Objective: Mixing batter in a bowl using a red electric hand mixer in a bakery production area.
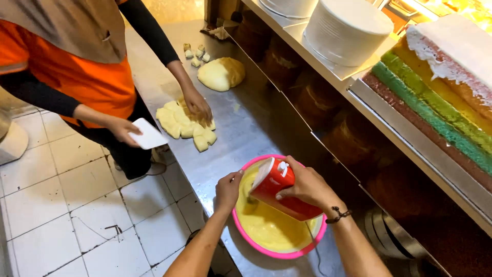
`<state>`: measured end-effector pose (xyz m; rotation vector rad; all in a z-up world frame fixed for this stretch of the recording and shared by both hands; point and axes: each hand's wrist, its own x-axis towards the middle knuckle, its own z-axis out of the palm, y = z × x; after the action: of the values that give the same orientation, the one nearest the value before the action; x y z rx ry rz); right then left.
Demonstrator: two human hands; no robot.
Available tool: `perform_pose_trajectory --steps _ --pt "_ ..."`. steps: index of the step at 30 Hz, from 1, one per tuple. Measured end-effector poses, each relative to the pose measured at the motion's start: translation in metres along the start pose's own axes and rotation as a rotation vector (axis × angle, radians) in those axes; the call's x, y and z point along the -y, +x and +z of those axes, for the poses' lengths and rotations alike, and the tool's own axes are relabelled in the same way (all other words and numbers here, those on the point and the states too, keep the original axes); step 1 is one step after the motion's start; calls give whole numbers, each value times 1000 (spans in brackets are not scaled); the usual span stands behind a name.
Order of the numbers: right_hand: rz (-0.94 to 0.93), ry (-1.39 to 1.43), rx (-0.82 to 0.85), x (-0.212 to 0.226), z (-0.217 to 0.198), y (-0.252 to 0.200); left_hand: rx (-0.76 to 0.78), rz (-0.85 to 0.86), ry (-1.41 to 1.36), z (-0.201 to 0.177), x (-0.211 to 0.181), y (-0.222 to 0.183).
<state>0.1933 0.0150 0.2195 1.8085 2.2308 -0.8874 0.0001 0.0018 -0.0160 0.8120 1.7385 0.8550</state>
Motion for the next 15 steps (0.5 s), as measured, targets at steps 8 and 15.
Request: perform_pose_trajectory --steps 8,15 --pt "218 106 -190 -11 20 8 -52 23 -86 -1 -10 -15" --pt "246 79 -181 -9 15 11 -89 84 -86 -7 -23 -25"
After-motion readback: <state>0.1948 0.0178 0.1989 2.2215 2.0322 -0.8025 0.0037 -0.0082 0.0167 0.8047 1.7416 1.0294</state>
